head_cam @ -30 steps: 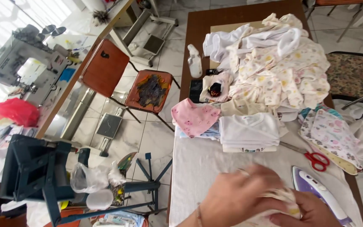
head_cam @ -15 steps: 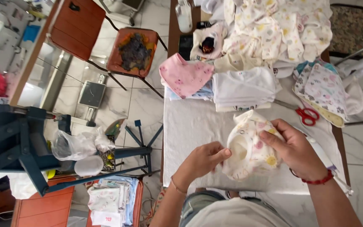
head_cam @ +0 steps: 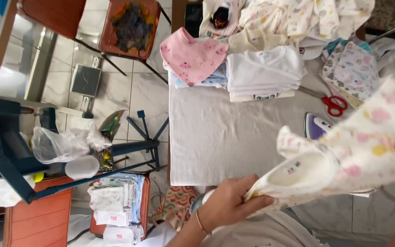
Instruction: Ironing and folding baby clothes on a work table
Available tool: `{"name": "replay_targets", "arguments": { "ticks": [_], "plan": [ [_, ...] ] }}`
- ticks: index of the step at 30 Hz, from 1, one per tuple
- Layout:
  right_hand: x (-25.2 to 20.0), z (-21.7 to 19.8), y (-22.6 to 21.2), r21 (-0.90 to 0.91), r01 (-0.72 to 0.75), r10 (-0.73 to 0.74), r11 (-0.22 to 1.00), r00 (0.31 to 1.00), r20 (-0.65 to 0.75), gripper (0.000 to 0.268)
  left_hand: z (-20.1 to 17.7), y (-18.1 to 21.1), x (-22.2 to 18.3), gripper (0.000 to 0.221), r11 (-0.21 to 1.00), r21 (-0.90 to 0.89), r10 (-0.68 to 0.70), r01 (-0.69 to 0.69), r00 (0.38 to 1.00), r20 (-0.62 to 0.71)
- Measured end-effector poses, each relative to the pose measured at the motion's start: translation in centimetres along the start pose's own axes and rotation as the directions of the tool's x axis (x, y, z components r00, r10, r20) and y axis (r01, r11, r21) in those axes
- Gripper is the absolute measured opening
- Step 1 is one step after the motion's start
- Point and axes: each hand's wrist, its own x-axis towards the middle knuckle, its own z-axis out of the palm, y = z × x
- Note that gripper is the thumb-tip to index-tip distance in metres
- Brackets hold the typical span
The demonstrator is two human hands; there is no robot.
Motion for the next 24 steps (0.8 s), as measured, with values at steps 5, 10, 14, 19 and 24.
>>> {"name": "replay_targets", "arguments": {
  "ticks": [5,10,14,19,24],
  "plan": [
    [5.5,10.3,-1.6,-0.447,0.240,-0.128,0.862,0.956,0.265,0.028,1.0,-4.4,-2.6,0.023,0.894,-0.328,-0.385,0.306,0.899,-0.210],
    [7.1,18.8,4.6,-0.151,0.133,-0.018,0.980,0.804,0.594,0.033,0.2,-17.1,-5.7,0.034,0.756,-0.219,-0.562,0.617,0.439,-0.701],
    [6.3,13.5,10.1,-0.465,0.231,0.084,0.855,0.822,0.563,0.029,1.1,-24.9,-8.5,0.027,0.670,-0.344,-0.618,0.658,0.238,-0.749],
    [3.3,5.2,17.6,-0.797,0.046,0.254,0.603,0.935,0.247,0.017,1.9,-22.6,-7.8,0.030,0.593,-0.358,-0.713,0.721,0.264,-0.650],
    [3.9,7.3,19.1,-0.789,0.350,0.019,0.505,0.909,0.416,0.017,3.2,-22.9,-7.5,0.019,0.616,-0.117,-0.399,0.779,0.181,-0.899]
  ]
}}
